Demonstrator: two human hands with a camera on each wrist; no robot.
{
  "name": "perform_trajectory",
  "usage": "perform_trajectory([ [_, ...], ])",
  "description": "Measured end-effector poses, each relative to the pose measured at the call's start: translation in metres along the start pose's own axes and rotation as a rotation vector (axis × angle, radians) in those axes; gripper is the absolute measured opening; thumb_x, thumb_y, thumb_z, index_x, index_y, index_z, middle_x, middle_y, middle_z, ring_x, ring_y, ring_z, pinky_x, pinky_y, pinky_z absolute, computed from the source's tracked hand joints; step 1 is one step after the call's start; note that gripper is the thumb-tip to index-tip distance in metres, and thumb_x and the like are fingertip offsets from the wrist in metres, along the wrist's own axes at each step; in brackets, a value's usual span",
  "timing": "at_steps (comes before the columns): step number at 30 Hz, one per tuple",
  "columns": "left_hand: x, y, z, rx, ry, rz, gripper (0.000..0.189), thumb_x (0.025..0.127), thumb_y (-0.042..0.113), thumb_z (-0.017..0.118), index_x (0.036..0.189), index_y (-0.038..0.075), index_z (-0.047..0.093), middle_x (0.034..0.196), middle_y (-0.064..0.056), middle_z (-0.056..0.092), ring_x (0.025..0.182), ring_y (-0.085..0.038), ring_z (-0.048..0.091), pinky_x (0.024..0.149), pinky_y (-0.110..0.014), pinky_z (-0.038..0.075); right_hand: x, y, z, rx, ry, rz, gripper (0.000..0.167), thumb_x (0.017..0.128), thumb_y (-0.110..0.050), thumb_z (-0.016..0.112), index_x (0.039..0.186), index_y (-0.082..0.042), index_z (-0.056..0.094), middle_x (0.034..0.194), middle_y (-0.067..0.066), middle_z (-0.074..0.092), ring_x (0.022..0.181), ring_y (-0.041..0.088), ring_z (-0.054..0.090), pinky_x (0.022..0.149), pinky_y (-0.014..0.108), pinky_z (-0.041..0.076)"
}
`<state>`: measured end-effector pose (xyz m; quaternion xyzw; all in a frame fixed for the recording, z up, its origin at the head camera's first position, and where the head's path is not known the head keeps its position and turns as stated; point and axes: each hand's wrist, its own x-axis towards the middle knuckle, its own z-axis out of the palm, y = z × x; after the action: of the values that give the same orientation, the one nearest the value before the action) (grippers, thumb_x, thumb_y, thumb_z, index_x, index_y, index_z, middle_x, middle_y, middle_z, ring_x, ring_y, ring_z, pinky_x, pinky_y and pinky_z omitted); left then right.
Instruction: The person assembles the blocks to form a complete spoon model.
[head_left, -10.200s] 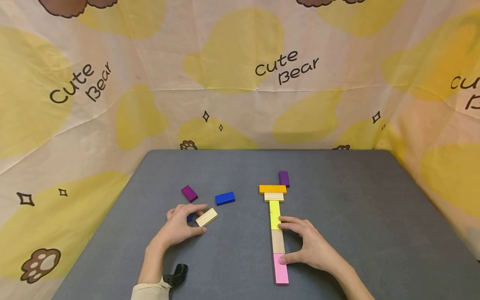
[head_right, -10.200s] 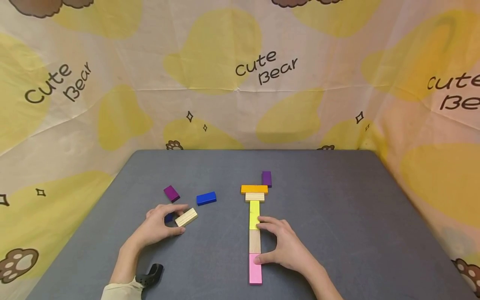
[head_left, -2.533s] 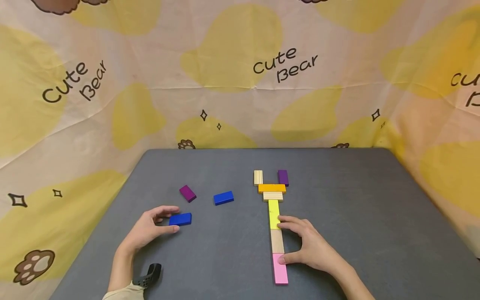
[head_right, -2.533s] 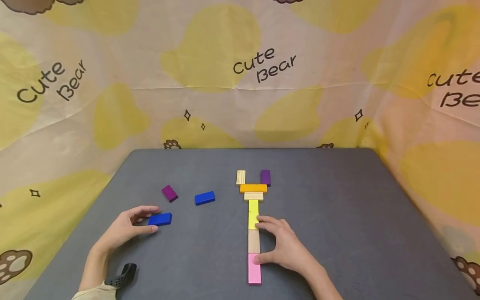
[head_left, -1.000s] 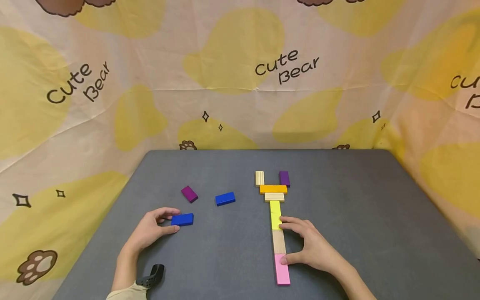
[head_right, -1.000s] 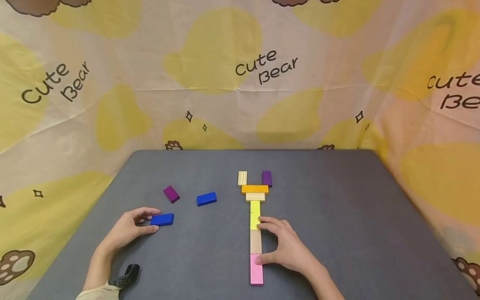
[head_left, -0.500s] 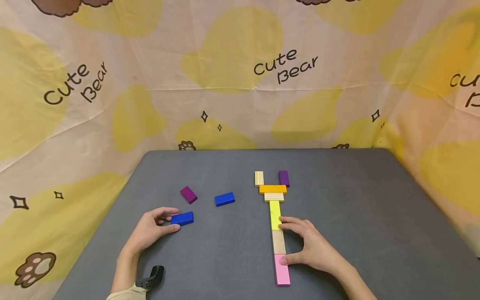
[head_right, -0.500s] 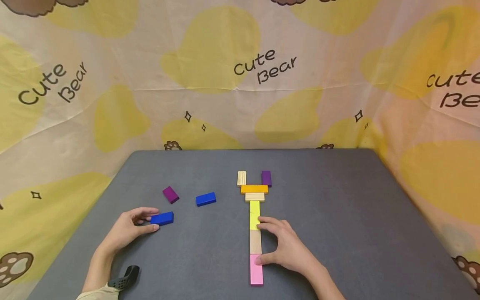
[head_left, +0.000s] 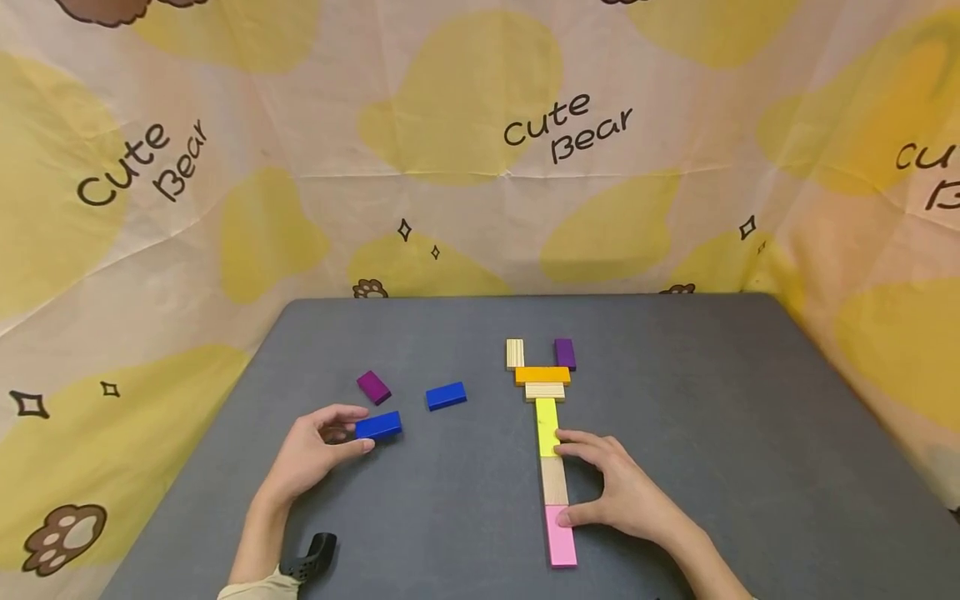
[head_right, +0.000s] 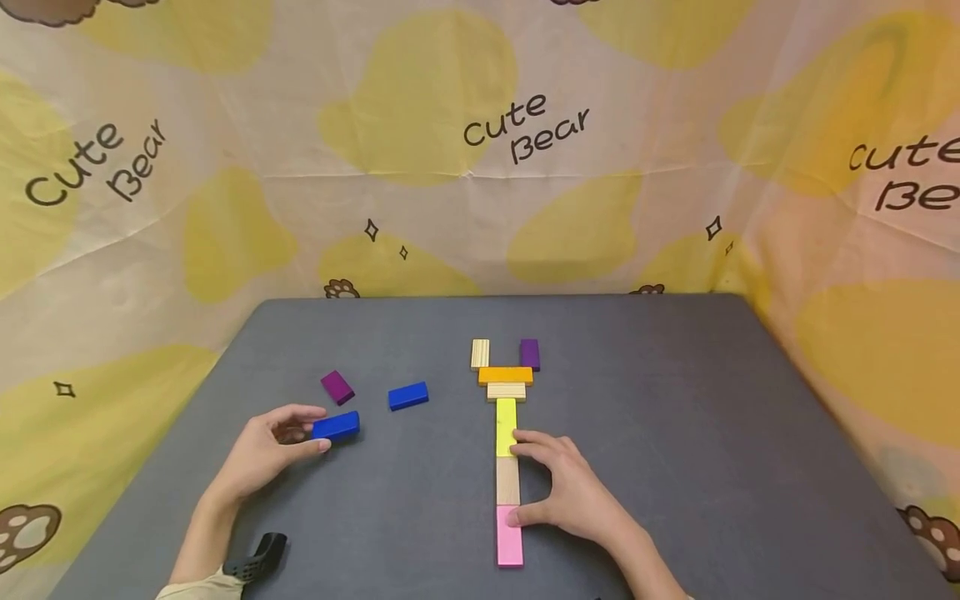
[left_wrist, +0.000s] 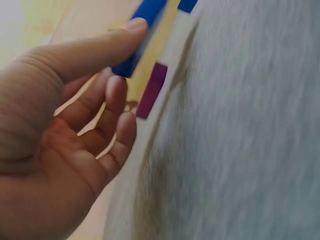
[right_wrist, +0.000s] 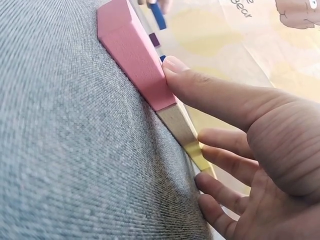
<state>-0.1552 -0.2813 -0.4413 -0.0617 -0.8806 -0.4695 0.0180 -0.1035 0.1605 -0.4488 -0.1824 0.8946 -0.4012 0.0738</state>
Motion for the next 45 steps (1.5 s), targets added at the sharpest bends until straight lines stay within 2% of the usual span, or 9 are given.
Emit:
perform_trajectory([
  [5, 0.004, 0.024, 0.019, -0.115, 0.055, 0.072, 0.045, 0.078, 0.025, 0.086, 0.118, 0.012, 0.07, 0.111, -0.001, 0.067, 0.1, -0.021, 0.059, 0.086, -0.031, 0.049, 0.0, 0.0, -0.001, 0.007, 0.007, 0.0, 0.079, 0.063, -0.05, 0.09, 0.132, -0.024, 0.062, 0.144, -0.013, 0.045, 0.122, 0.015, 0.039, 0.096, 0.048, 0.041],
  [7, 0.005, 0.044, 0.031, -0.171, 0.075, 0.104, 0.042, 0.079, 0.018, 0.085, 0.117, 0.008, 0.069, 0.113, -0.004, 0.067, 0.101, -0.024, 0.059, 0.089, -0.039, 0.049, 0.0, 0.0, -0.001, 0.006, 0.01, -0.001, 0.079, 0.063, -0.05, 0.09, 0.132, -0.025, 0.062, 0.144, -0.014, 0.045, 0.122, 0.015, 0.039, 0.097, 0.047, 0.041],
  [12, 0.016, 0.071, 0.067, -0.21, 0.047, 0.171, 0.038, 0.079, 0.015, 0.085, 0.114, 0.01, 0.07, 0.111, -0.002, 0.068, 0.1, -0.023, 0.06, 0.091, -0.051, 0.046, 0.001, -0.001, 0.0, 0.004, 0.012, 0.001, 0.08, 0.062, -0.05, 0.09, 0.132, -0.025, 0.062, 0.144, -0.014, 0.045, 0.122, 0.014, 0.039, 0.096, 0.047, 0.041],
  [16, 0.034, 0.077, 0.088, -0.155, 0.023, 0.17, 0.037, 0.078, 0.022, 0.086, 0.111, 0.019, 0.072, 0.108, 0.004, 0.068, 0.1, -0.019, 0.061, 0.091, -0.049, 0.045, 0.0, -0.001, -0.001, 0.012, 0.001, 0.014, 0.079, 0.063, -0.049, 0.091, 0.132, -0.025, 0.062, 0.144, -0.013, 0.046, 0.123, 0.016, 0.038, 0.097, 0.049, 0.04],
  [21, 0.067, 0.089, 0.108, -0.079, 0.053, 0.142, 0.035, 0.079, 0.022, 0.086, 0.111, 0.019, 0.072, 0.106, 0.006, 0.068, 0.1, -0.019, 0.059, 0.091, -0.045, 0.044, 0.0, 0.0, -0.002, 0.007, -0.002, 0.029, 0.078, 0.062, -0.05, 0.091, 0.131, -0.026, 0.062, 0.143, -0.013, 0.046, 0.122, 0.016, 0.039, 0.097, 0.05, 0.04],
  [29, 0.106, 0.102, 0.14, -0.111, 0.098, 0.093, 0.036, 0.079, 0.02, 0.086, 0.112, 0.016, 0.072, 0.108, 0.004, 0.069, 0.101, -0.018, 0.058, 0.087, -0.039, 0.045, 0.001, -0.001, -0.001, -0.007, -0.001, 0.016, 0.08, 0.062, -0.053, 0.089, 0.132, -0.025, 0.062, 0.144, -0.013, 0.046, 0.122, 0.016, 0.039, 0.097, 0.049, 0.041],
  [33, 0.12, 0.106, 0.158, -0.116, 0.084, 0.102, 0.036, 0.079, 0.019, 0.085, 0.112, 0.014, 0.073, 0.109, 0.001, 0.069, 0.101, -0.02, 0.059, 0.088, -0.038, 0.046, 0.002, -0.001, -0.002, -0.007, -0.002, 0.023, 0.08, 0.062, -0.052, 0.09, 0.132, -0.024, 0.062, 0.143, -0.013, 0.046, 0.121, 0.017, 0.04, 0.096, 0.049, 0.041],
  [37, 0.13, 0.111, 0.173, -0.065, 0.062, 0.087, 0.036, 0.08, 0.019, 0.085, 0.113, 0.013, 0.072, 0.109, -0.001, 0.068, 0.101, -0.021, 0.058, 0.088, -0.038, 0.047, 0.003, -0.002, -0.003, -0.006, -0.013, 0.04, 0.081, 0.062, -0.054, 0.089, 0.132, -0.024, 0.062, 0.143, -0.012, 0.046, 0.122, 0.018, 0.039, 0.097, 0.05, 0.04],
  [45, 0.14, 0.119, 0.189, 0.032, 0.005, 0.059, 0.031, 0.082, 0.015, 0.082, 0.112, 0.012, 0.072, 0.108, -0.003, 0.068, 0.102, -0.023, 0.054, 0.09, -0.042, 0.041, 0.004, -0.002, -0.003, -0.008, -0.016, 0.059, 0.081, 0.061, -0.054, 0.089, 0.132, -0.026, 0.062, 0.143, -0.012, 0.046, 0.122, 0.018, 0.039, 0.098, 0.05, 0.04],
])
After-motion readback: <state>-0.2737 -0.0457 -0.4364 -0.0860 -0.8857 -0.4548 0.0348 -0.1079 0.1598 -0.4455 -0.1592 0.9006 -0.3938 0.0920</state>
